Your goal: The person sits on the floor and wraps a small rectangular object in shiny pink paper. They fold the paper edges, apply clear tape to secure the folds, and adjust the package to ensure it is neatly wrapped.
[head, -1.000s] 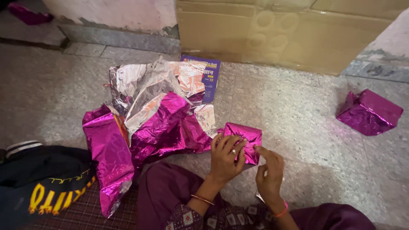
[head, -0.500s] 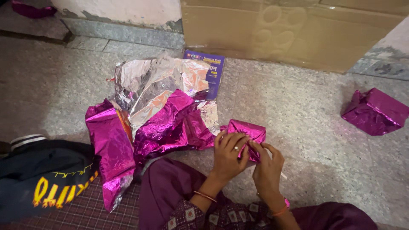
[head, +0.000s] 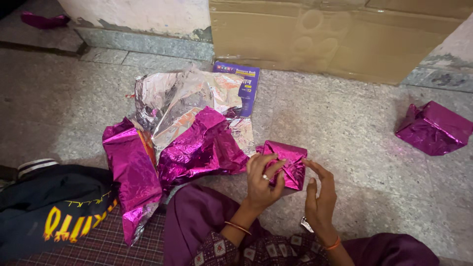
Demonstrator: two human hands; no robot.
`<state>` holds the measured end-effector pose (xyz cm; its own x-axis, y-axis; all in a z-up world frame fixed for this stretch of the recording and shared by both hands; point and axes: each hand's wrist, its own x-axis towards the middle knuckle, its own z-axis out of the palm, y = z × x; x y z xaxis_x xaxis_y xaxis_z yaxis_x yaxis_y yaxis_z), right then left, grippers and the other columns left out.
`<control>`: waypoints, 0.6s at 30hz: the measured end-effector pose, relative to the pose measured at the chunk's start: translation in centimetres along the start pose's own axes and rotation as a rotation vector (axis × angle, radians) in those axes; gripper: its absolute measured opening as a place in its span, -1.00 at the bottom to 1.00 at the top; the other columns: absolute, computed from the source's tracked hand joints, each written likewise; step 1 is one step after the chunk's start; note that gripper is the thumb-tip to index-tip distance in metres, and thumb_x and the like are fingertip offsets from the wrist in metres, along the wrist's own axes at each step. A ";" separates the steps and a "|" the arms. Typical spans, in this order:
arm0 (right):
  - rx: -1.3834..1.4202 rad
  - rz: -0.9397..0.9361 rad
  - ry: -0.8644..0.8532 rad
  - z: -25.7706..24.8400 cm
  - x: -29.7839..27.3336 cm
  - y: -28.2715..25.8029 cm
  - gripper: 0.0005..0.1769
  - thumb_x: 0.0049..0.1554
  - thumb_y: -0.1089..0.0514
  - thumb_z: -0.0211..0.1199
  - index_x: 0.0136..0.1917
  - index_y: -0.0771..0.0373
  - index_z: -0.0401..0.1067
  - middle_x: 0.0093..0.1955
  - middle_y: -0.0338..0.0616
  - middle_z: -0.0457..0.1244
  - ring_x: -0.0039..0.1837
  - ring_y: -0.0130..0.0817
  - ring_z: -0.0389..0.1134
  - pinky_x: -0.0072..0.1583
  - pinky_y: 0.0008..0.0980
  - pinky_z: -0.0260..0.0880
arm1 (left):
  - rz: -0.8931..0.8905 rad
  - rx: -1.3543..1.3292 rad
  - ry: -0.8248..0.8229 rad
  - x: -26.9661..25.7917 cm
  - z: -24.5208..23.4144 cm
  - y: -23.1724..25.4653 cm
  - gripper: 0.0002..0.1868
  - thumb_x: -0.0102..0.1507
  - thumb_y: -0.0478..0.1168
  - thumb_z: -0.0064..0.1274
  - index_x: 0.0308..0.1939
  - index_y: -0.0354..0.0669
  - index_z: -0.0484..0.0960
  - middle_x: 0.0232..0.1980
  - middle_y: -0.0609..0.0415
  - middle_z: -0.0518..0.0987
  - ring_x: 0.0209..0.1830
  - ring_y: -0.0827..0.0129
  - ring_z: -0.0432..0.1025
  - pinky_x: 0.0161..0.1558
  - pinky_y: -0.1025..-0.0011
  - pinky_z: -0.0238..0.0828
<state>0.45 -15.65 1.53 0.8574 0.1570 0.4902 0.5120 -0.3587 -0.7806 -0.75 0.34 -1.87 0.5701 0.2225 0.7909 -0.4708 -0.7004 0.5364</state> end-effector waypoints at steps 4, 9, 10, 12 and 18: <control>-0.184 -0.128 0.003 0.4 -0.3 0.3 -0.61 0.30 0.25 0.03 0.38 0.27 0.34 0.35 0.08 0.28 0.44 -0.07 0.24 0.46 -0.11 0.18 | -0.253 -0.155 0.096 0.3 0.1 -0.2 -0.60 0.27 -0.28 0.12 0.21 -0.19 0.57 0.27 -0.11 0.46 0.34 0.08 0.34 0.39 0.15 0.26; -0.403 -0.255 -0.076 1.1 -0.7 0.4 -0.52 0.23 0.14 0.14 0.42 0.14 0.37 0.36 0.18 0.22 0.43 0.01 0.14 0.45 0.00 0.04 | -0.443 -0.352 0.069 0.9 -0.1 -1.1 -0.52 0.34 -0.27 0.05 0.35 -0.26 0.45 0.35 -0.14 0.43 0.43 0.07 0.33 0.47 0.18 0.20; -0.412 -0.269 -0.084 1.3 -0.7 0.4 -0.51 0.22 0.12 0.16 0.42 0.13 0.36 0.36 0.19 0.21 0.43 0.01 0.14 0.45 0.01 0.03 | -0.469 -0.385 0.041 0.8 0.0 -1.3 -0.50 0.34 -0.27 0.05 0.37 -0.25 0.44 0.36 -0.14 0.43 0.43 0.07 0.32 0.47 0.19 0.19; -0.441 -0.257 -0.096 1.7 -0.6 0.6 -0.50 0.21 0.10 0.18 0.42 0.12 0.36 0.33 0.14 0.23 0.41 -0.01 0.15 0.44 -0.01 0.03 | -0.523 -0.448 -0.018 0.6 0.2 -1.6 -0.45 0.33 -0.27 0.04 0.42 -0.25 0.40 0.39 -0.15 0.42 0.44 0.07 0.31 0.48 0.21 0.17; -0.354 -0.098 -0.148 1.4 -0.3 0.7 -0.53 0.29 0.04 0.07 0.42 0.15 0.40 0.29 -0.02 0.29 0.40 -0.09 0.17 0.44 -0.11 0.09 | -0.373 -0.428 -0.039 -0.2 1.1 -2.1 -0.34 0.32 -0.25 0.06 0.51 -0.26 0.28 0.51 -0.19 0.32 0.56 0.02 0.20 0.56 0.18 0.05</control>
<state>0.66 -14.61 0.30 0.8170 0.3281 0.4743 0.5639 -0.6264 -0.5382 0.89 1.00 -3.53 0.7708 0.3712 0.5178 -0.4590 -0.2401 0.8554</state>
